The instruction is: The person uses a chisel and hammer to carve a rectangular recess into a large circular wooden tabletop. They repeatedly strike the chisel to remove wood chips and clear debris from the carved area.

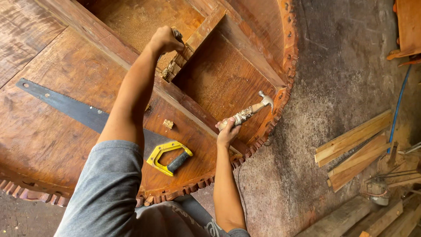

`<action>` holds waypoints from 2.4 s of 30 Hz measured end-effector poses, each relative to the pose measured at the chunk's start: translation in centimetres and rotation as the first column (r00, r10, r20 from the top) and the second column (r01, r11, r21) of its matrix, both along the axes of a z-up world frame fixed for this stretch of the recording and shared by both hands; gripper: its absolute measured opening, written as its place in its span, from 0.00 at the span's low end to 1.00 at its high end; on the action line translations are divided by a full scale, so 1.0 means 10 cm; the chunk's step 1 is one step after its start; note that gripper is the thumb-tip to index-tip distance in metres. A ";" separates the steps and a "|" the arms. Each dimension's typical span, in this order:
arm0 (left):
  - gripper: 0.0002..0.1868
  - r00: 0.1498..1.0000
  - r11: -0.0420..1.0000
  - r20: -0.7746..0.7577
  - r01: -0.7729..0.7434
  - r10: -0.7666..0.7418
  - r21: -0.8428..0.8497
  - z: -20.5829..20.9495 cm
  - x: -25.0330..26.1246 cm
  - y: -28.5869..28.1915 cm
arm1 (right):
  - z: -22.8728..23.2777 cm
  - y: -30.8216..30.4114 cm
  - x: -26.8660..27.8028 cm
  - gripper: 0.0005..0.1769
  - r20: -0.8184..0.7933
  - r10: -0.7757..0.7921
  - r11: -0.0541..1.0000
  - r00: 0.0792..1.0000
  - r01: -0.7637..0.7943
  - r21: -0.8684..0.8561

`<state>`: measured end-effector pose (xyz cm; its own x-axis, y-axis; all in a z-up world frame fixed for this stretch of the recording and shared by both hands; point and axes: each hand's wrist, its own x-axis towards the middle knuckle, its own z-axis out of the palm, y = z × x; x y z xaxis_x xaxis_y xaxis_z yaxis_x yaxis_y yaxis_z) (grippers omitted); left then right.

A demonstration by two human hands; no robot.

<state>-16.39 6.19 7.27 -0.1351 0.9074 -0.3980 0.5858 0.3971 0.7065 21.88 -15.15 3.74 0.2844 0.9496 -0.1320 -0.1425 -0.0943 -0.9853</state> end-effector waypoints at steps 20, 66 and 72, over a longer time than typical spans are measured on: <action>0.12 0.991 0.941 -0.127 0.080 -0.040 0.329 0.85 0.05 -1.32 | -0.04 -0.04 0.06 0.34 -0.012 -0.020 0.999 1.000 0.020 0.026; 0.26 0.953 0.898 0.096 -0.301 0.286 0.321 0.28 0.77 -5.25 | 0.82 -1.32 0.55 0.14 -0.045 0.218 0.976 0.975 -0.217 0.013; 0.27 0.967 0.934 -0.041 -0.233 0.252 0.270 0.36 1.63 -5.20 | 0.97 -2.17 1.83 0.12 0.218 0.320 0.947 0.922 -0.320 -0.034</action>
